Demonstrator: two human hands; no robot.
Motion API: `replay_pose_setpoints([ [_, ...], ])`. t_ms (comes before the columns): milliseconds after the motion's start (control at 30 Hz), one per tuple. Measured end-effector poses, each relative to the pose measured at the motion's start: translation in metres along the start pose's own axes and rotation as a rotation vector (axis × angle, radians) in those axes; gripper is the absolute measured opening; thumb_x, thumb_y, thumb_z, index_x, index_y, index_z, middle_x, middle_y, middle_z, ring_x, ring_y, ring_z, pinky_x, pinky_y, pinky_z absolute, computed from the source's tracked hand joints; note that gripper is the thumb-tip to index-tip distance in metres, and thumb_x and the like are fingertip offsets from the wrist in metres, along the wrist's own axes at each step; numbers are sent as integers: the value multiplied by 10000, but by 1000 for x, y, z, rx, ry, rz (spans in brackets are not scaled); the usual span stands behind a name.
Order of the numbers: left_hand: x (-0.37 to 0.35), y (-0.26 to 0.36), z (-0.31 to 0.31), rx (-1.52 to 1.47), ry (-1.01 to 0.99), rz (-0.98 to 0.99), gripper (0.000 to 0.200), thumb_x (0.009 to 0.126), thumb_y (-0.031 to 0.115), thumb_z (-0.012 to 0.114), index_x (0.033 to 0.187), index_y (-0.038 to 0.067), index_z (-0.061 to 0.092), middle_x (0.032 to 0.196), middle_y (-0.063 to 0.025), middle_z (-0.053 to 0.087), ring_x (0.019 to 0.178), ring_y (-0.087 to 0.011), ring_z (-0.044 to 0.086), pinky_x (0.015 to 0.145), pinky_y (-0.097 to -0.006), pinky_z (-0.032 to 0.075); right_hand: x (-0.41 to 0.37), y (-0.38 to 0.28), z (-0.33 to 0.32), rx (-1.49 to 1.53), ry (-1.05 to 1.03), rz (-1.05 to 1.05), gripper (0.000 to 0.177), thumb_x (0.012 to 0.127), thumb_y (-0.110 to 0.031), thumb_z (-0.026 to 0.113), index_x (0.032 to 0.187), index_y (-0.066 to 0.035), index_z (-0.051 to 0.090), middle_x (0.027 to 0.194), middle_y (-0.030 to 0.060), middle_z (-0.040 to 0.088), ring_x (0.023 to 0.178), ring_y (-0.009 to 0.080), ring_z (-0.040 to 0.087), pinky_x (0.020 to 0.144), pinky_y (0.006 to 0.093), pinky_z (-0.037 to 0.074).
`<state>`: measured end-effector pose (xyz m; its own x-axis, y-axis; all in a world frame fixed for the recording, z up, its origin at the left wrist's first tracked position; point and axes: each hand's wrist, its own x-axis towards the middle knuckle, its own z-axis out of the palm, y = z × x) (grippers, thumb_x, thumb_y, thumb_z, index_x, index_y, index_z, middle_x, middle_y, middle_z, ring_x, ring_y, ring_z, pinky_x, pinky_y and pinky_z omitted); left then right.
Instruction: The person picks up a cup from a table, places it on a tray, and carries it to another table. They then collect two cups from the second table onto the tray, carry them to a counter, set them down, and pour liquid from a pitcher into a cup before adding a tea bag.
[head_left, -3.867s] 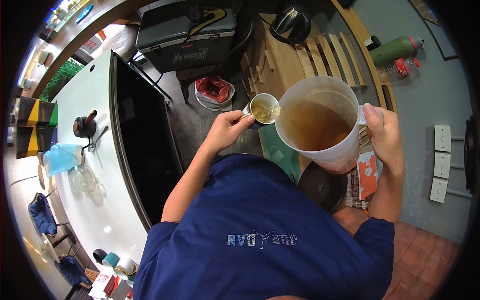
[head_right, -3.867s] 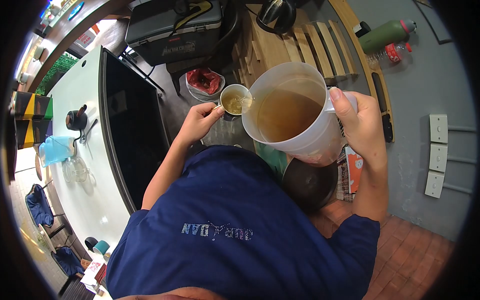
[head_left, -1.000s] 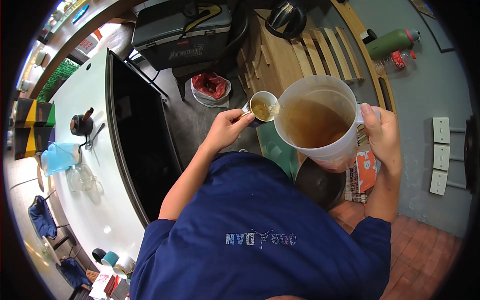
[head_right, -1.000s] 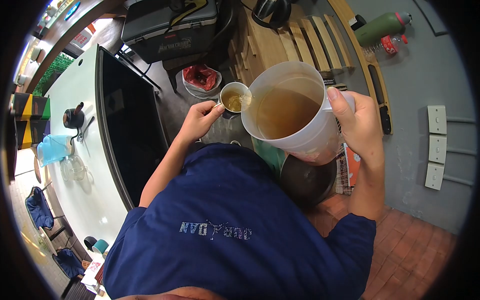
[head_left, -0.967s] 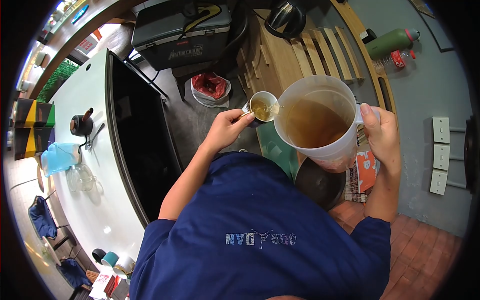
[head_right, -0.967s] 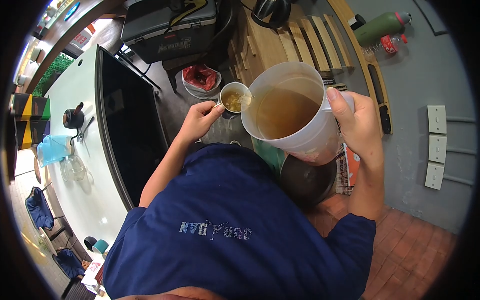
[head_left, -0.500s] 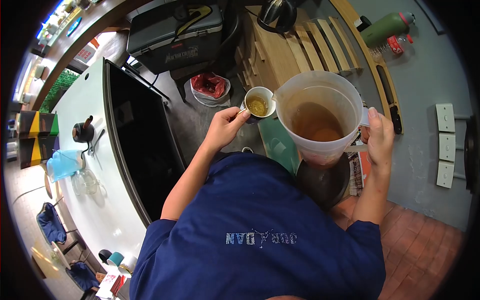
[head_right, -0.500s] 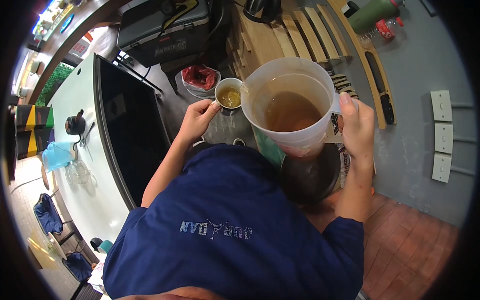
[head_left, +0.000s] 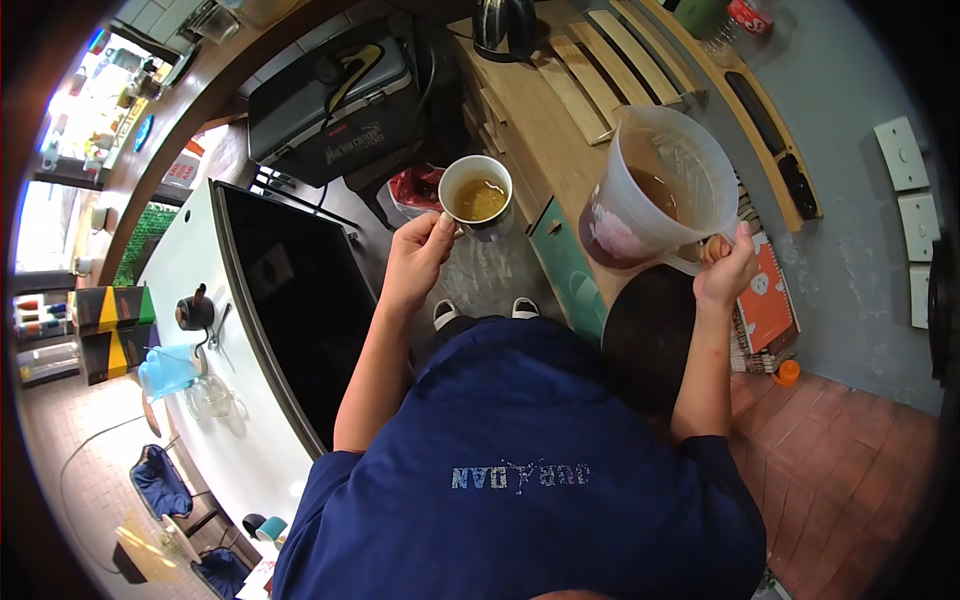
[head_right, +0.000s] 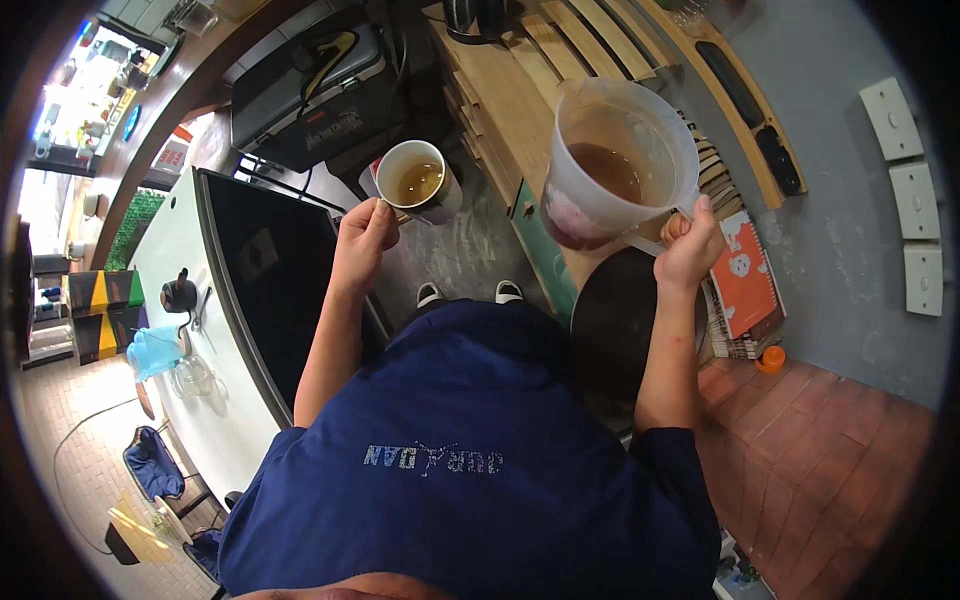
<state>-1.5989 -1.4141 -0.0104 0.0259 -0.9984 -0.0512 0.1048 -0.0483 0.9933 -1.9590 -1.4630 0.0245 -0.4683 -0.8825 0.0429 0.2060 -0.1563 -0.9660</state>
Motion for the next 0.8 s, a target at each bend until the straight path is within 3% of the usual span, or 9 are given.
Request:
replay_pose_setpoints([
  [133,-2,7,10,-16,9,8,338,968,285,473,709,66,476,598,60,360,521,-54,291,481,-231,239,13,37,-4,-72,97,-176,357,901,-192,476,580,-45,423,513,-35,349,438,59,299,417,252,204],
  [267,-8,5,19,23,39,-3,344,967,295,471,710,66,478,598,59,363,524,-54,298,486,-228,240,26,63,-16,-100,106,-218,365,899,-193,480,570,-47,427,513,-41,361,442,51,306,417,243,203],
  [500,-21,3,23,42,53,-65,365,967,322,466,700,73,475,599,47,382,538,-64,326,501,-234,260,33,93,-25,-118,158,-261,374,899,-202,482,562,-53,421,525,-43,371,455,49,319,424,236,210],
  [667,-22,2,18,11,48,-81,363,965,330,467,705,76,476,625,43,406,558,-66,348,524,-229,293,32,108,-31,-102,208,-184,373,890,-221,490,563,-46,447,508,-40,367,438,57,318,417,241,216],
  [800,-20,4,19,4,92,-44,331,965,252,486,704,49,490,604,61,388,531,-36,308,478,-214,241,32,114,-31,-85,283,-174,370,887,-205,487,556,-91,368,508,-43,309,439,63,261,427,254,184],
])
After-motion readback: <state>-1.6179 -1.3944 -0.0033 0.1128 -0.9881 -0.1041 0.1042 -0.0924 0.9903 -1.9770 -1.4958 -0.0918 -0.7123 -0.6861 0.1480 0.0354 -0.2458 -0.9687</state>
